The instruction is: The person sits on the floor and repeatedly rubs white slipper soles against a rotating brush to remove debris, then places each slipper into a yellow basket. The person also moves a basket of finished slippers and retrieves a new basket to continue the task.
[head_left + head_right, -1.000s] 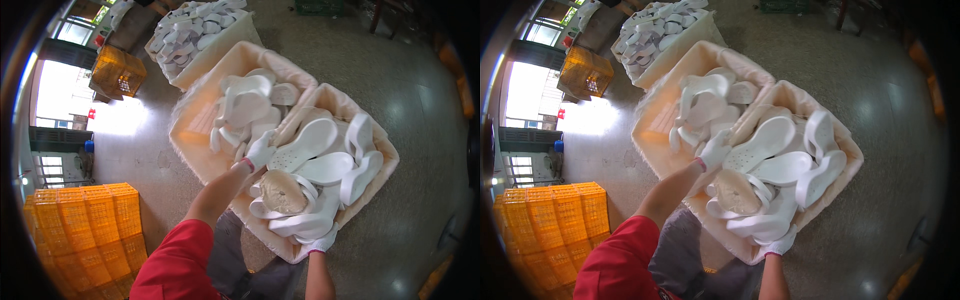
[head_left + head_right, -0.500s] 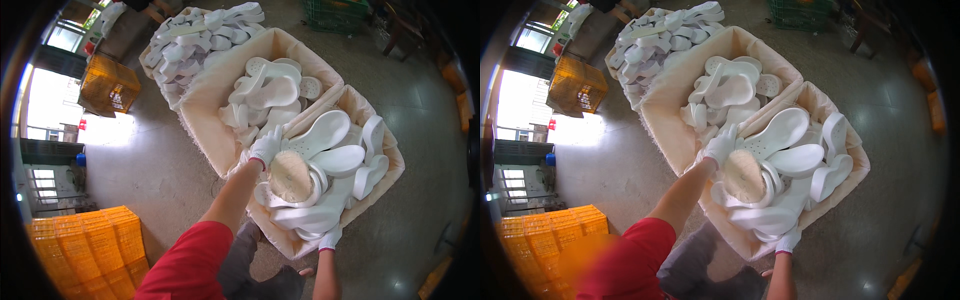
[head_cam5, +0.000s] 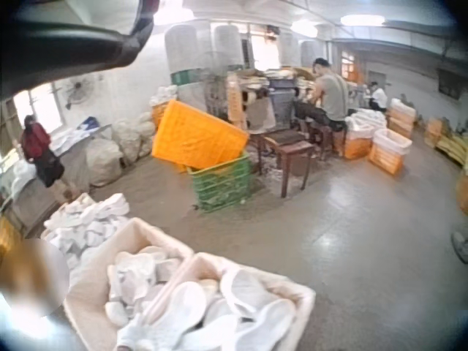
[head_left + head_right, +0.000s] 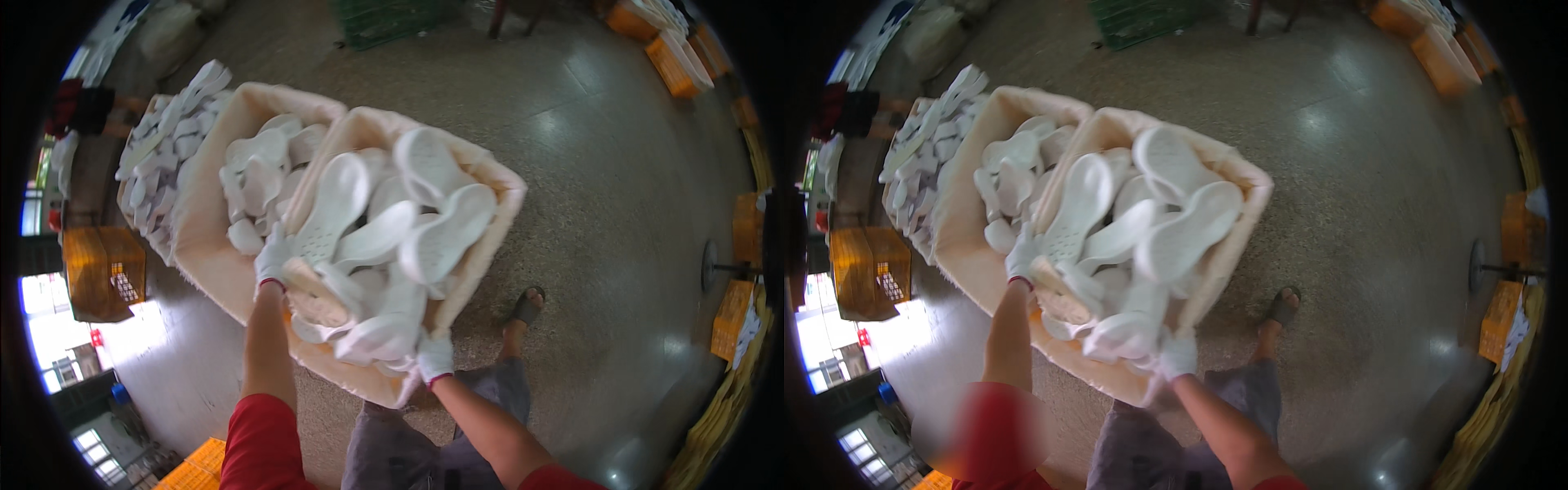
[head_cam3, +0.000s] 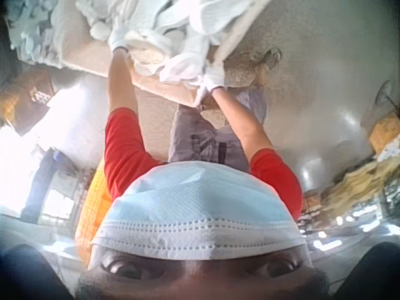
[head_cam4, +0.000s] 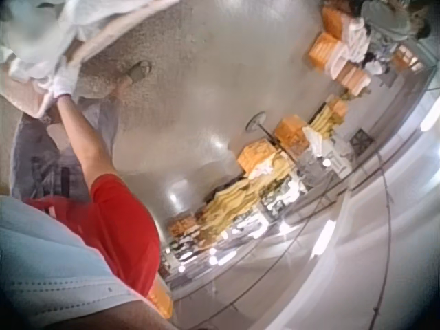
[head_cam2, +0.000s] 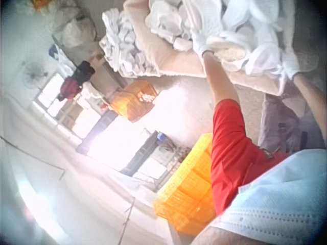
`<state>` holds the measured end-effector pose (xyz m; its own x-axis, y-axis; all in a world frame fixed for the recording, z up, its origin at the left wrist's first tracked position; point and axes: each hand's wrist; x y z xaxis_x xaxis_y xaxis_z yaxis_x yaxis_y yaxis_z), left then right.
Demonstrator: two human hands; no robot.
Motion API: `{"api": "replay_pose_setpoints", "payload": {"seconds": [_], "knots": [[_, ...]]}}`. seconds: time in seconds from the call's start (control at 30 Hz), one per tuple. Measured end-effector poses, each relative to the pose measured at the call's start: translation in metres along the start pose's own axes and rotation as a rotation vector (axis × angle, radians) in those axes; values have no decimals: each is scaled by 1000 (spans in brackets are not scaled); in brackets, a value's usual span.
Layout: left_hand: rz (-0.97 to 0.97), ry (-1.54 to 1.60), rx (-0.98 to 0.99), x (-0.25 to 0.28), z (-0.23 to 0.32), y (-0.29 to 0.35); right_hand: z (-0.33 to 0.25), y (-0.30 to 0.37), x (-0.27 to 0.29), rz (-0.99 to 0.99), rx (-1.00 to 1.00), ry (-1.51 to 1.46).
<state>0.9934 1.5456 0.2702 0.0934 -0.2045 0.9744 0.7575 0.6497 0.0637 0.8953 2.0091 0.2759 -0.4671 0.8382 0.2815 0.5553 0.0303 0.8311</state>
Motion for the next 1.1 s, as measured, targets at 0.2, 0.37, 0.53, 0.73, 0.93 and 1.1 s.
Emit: {"api": "replay_pose_setpoints", "payload": {"seconds": [0.2, 0.37, 0.53, 0.73, 0.93, 1.1], "knots": [[-260, -255, 350, 96, 46, 11, -78, -36, 103, -950, -129, 660], [-379, -298, 704, 160, 105, 98, -177, -117, 352, -453, 931, 903], [-857, -249, 420, 145, 203, 177, -237, -161, 682, 311, -73, 123], [-484, 312, 298, 132, 369, 8, -258, -127, 875, 525, -470, 1657], [-394, 64, -253, 230, 395, -367, -308, -111, 733, -61, -276, 1607], [308, 276, -39, 391, 380, -642, -426, -175, 584, -59, -245, 1060]]}}
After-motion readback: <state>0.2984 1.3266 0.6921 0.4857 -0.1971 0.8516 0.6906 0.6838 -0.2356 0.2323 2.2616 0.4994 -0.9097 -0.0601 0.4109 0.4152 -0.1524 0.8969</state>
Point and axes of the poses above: each hand's wrist, its own y-axis away from the middle knuckle, its own x-axis out of the back of the hand, z = x × y, and after that the axes turned 14 degrees about -x, right-handed
